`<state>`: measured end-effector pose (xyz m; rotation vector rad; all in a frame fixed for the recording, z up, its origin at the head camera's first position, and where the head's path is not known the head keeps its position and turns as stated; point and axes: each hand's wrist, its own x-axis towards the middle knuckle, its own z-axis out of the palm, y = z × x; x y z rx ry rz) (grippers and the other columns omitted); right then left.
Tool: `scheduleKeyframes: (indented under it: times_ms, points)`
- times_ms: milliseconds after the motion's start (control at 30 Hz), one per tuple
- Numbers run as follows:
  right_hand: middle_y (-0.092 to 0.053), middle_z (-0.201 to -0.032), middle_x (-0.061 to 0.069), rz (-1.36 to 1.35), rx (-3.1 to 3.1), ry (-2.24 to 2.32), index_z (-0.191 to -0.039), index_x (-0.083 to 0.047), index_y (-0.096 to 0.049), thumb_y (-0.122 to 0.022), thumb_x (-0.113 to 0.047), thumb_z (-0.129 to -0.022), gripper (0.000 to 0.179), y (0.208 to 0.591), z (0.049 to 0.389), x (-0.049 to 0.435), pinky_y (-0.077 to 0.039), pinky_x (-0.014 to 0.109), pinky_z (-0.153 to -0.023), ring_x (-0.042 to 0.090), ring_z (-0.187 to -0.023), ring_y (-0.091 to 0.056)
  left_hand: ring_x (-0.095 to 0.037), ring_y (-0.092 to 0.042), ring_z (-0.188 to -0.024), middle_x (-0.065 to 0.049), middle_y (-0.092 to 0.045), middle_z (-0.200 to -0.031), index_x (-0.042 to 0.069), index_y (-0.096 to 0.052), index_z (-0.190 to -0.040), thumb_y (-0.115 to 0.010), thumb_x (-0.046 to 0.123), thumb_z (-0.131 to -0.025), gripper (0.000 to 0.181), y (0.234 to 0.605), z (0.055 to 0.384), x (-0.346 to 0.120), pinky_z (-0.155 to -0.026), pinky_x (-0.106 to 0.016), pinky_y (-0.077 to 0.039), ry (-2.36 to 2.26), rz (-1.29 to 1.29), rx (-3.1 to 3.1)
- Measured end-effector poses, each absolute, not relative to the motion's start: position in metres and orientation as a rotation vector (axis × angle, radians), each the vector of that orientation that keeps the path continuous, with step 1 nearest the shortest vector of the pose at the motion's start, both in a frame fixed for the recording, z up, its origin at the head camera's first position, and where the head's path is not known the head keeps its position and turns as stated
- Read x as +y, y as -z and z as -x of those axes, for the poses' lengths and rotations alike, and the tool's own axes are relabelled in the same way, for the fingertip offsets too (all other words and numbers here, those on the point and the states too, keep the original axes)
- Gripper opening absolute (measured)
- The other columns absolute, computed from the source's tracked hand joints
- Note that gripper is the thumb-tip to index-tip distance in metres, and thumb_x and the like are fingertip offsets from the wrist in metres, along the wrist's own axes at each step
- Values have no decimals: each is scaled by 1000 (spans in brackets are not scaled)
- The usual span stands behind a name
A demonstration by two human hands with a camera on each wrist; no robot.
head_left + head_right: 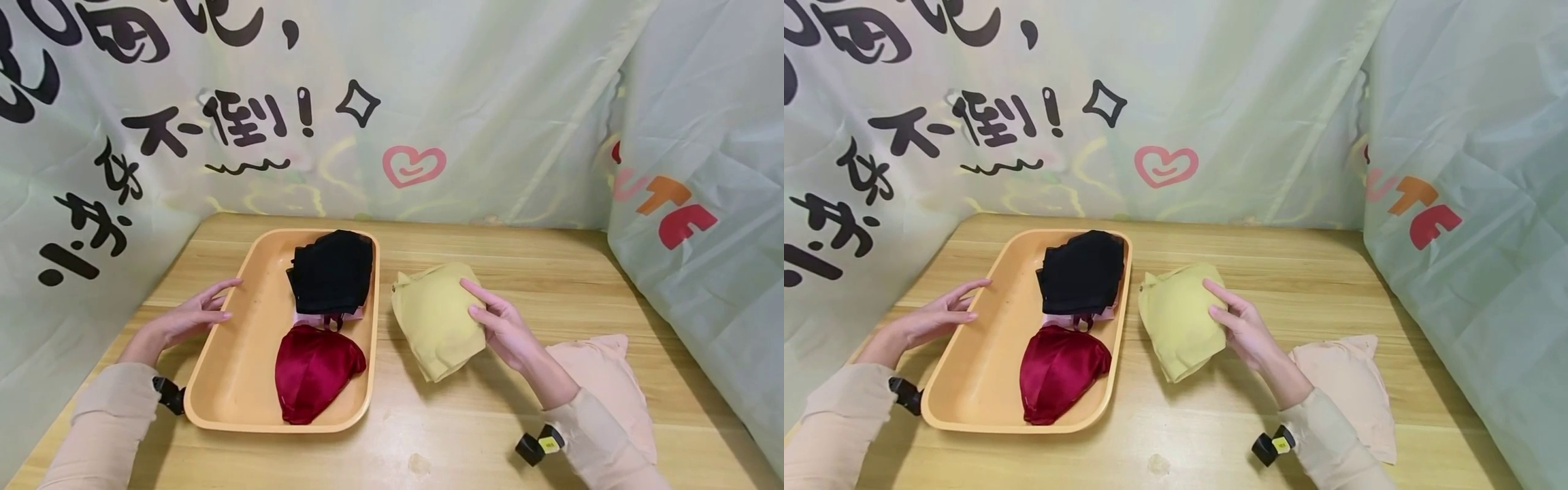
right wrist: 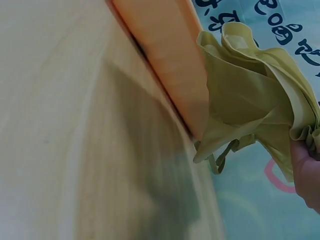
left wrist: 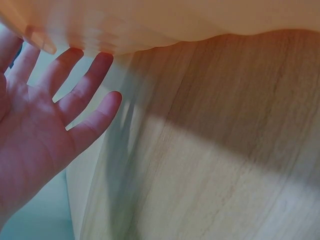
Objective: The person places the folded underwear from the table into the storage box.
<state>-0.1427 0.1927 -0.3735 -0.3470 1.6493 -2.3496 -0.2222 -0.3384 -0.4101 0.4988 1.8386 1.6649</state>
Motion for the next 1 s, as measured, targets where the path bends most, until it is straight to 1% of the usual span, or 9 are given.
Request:
scheduleKeyframes:
  times_ms: [67,100,167,333,433,500,567,700,1000]
  points:
    - [-47,-89,-2,389,1606,2372,-122,-28,-57,-48,-2,-93,40,372,144,191,-50,17,-66,4,-76,-56,-15,-58,-98,9,-52,-119,31,-25,-138,-46,1,-92,59,410,222,-339,-80,-34,-50,-1667,-503,1837]
    - [-49,-88,-2,411,1587,2381,-123,-27,-57,-47,-2,-93,41,371,145,191,-51,19,-67,5,-78,-58,-15,-58,-98,9,-52,-119,31,-25,-138,-46,1,-92,59,410,222,-339,-80,-34,-50,-1666,-505,1838]
    - [-47,-87,-3,440,1576,2388,-123,-27,-57,-47,-1,-93,41,369,146,190,-50,17,-67,4,-77,-57,-15,-58,-98,9,-52,-119,30,-24,-139,-46,1,-92,59,411,222,-339,-80,-34,-50,-1662,-505,1847]
    - [-40,-88,-5,448,1605,2379,-124,-27,-56,-47,1,-92,43,366,147,188,-43,11,-61,0,-70,-47,-15,-58,-98,10,-51,-119,29,-24,-139,-47,3,-92,59,410,222,-339,-80,-34,-50,-1646,-493,1876]
    - [-47,-92,-5,461,1592,2380,-125,-26,-56,-45,3,-92,45,365,148,185,-45,13,-62,1,-72,-50,-15,-58,-98,10,-52,-119,30,-25,-138,-47,3,-92,58,410,223,-338,-80,-34,-50,-1648,-490,1873]
    - [-54,-95,-3,479,1572,2385,-126,-25,-55,-44,4,-92,46,364,149,183,-49,17,-67,4,-78,-56,-15,-58,-98,10,-52,-119,30,-25,-138,-47,3,-92,58,410,223,-338,-80,-34,-50,-1651,-491,1867]
    - [-58,-101,-1,501,1554,2389,-127,-23,-55,-43,5,-92,46,363,149,181,-50,20,-69,7,-83,-58,-14,-58,-99,11,-52,-119,29,-24,-139,-47,3,-92,59,410,223,-339,-80,-35,-50,-1654,-495,1861]
    - [-58,-109,0,526,1524,2399,-127,-22,-54,-42,7,-92,48,360,151,177,-51,23,-72,9,-89,-59,-14,-58,-99,12,-52,-119,27,-23,-140,-47,2,-92,59,410,224,-339,-80,-34,-50,-1660,-498,1854]
    - [-59,-104,0,545,1472,2402,-128,-21,-53,-45,9,-90,49,357,154,168,-51,22,-71,9,-88,-60,-13,-58,-100,13,-50,-120,26,-23,-140,-48,3,-92,60,409,224,-338,-80,-34,-50,-1667,-487,1850]
